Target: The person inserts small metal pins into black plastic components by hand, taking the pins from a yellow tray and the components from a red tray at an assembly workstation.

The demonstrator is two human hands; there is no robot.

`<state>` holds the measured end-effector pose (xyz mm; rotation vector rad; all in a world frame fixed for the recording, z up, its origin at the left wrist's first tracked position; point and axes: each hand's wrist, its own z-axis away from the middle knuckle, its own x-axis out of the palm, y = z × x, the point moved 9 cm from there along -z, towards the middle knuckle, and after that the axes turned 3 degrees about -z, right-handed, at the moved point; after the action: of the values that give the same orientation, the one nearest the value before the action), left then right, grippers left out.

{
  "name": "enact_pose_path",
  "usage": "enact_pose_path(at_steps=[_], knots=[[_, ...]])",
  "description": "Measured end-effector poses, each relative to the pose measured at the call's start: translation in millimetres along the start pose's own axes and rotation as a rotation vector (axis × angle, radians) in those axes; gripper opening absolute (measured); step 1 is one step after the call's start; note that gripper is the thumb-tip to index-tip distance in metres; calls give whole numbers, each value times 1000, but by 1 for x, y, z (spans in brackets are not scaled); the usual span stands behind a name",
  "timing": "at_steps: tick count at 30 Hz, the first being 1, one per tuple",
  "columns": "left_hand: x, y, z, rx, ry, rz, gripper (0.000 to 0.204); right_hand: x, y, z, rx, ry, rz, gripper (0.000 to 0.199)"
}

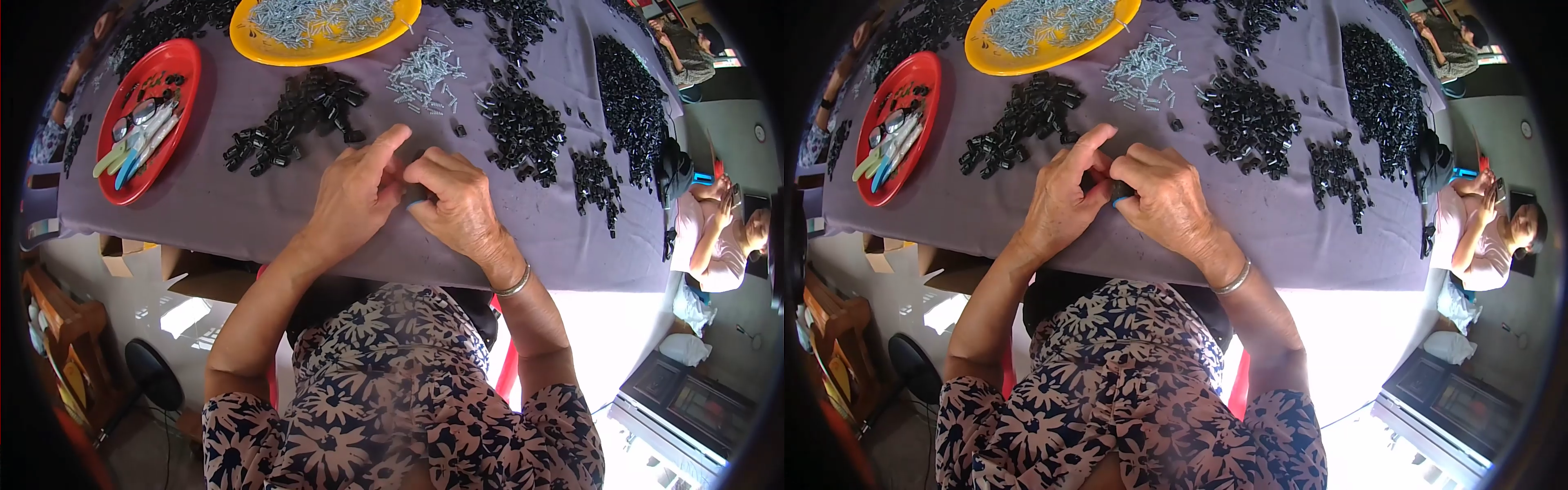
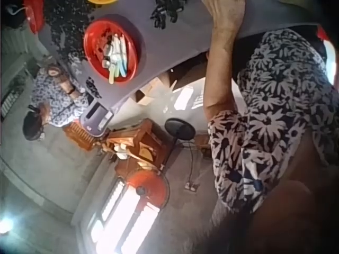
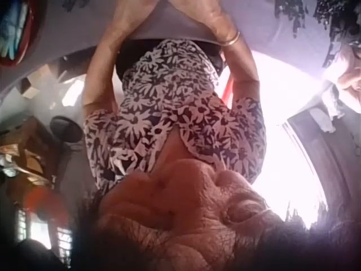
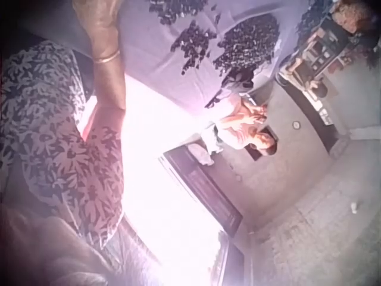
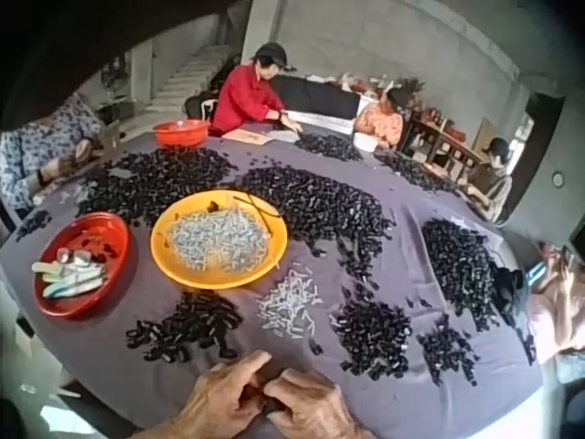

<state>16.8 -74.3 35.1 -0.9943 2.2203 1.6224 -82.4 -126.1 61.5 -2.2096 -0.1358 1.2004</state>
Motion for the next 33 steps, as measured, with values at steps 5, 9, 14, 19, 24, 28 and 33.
enact_pose_path(at_steps=[5, 9, 14, 19, 24, 28, 33], knots=[[0, 1, -1, 23, 0, 1, 64, -2, 2, -1, 9, 22, -53, 28], [0, 0, 1, 32, 4, -3, 61, -4, 5, -3, 50, -21, -178, 29], [0, 0, 4, 50, 3, 29, 62, -54, 51, 1, 290, 226, 50, 33], [0, 1, 1, 38, -2, 35, 56, -49, 56, -10, 224, 154, 272, 27], [1, 2, 1, 80, 26, 16, 64, -43, 47, -10, 163, 123, 341, 23], [1, 3, 1, 119, 43, 8, 64, -42, 42, -1, 215, 104, 169, 24], [1, 3, 1, 103, 42, 0, 63, -22, 18, -6, 172, -14, -212, 27]])
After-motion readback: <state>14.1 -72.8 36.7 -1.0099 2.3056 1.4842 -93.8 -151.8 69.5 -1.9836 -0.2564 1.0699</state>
